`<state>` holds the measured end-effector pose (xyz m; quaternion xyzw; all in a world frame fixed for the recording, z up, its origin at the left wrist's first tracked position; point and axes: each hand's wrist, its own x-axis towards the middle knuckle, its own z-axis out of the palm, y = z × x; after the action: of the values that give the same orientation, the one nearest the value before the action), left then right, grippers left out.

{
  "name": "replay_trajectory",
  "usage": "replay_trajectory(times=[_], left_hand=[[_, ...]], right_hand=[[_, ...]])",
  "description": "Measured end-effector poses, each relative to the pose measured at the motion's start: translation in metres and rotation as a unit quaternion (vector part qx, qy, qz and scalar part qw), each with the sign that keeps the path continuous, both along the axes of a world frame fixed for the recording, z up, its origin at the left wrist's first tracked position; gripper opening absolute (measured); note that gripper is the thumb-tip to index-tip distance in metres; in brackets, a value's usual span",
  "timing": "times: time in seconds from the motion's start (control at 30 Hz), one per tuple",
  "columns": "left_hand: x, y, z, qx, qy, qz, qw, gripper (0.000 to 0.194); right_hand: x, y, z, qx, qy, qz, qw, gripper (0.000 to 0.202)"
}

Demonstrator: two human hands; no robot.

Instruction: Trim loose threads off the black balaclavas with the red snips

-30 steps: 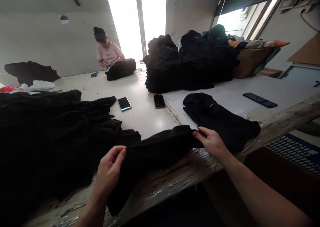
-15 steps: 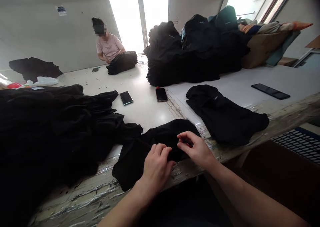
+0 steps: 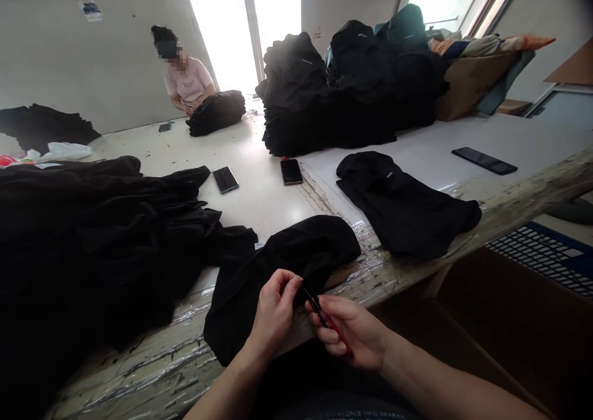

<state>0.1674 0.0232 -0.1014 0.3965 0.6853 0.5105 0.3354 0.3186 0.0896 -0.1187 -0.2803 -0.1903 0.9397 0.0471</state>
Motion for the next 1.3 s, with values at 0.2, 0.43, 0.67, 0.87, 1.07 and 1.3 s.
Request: replay_trajectory(times=[0.2,0.43,0.67,0.87,1.07,1.3], left_hand=[[0.004,-0.009,0.002,-0.008,-0.041,-0.013,0.999,0.024],[0.004,-0.009,-0.003,0.007,-0.039,-0.027,0.999,0.019],[-0.004,-0.028,0.022,0.054,0.033,-0.129,0.99,0.024],[-0.02,-0.039,0.044,0.024,-0.025,-0.242,0.97,0.028],[-0.008,0.017,0.028,-0.046,-0.125,-0.103,0.986,0.028],[0.003,0.082,0.018,-0.085,-0.401,-0.064,0.91,0.034]], right_hand=[[-0.009,0.004,0.002,-0.055,0.017,0.0,0.998,0.024],[-0.007,0.004,0.001,-0.027,0.012,-0.005,1.0,0.019],[0.004,0.012,0.008,0.112,0.019,-0.008,0.993,0.023],[0.034,0.068,0.019,0.503,-0.154,-0.175,0.832,0.036],[0.03,0.094,0.008,0.655,-0.285,-0.133,0.687,0.012],[0.017,0.076,0.021,0.628,-0.182,-0.158,0.74,0.011]])
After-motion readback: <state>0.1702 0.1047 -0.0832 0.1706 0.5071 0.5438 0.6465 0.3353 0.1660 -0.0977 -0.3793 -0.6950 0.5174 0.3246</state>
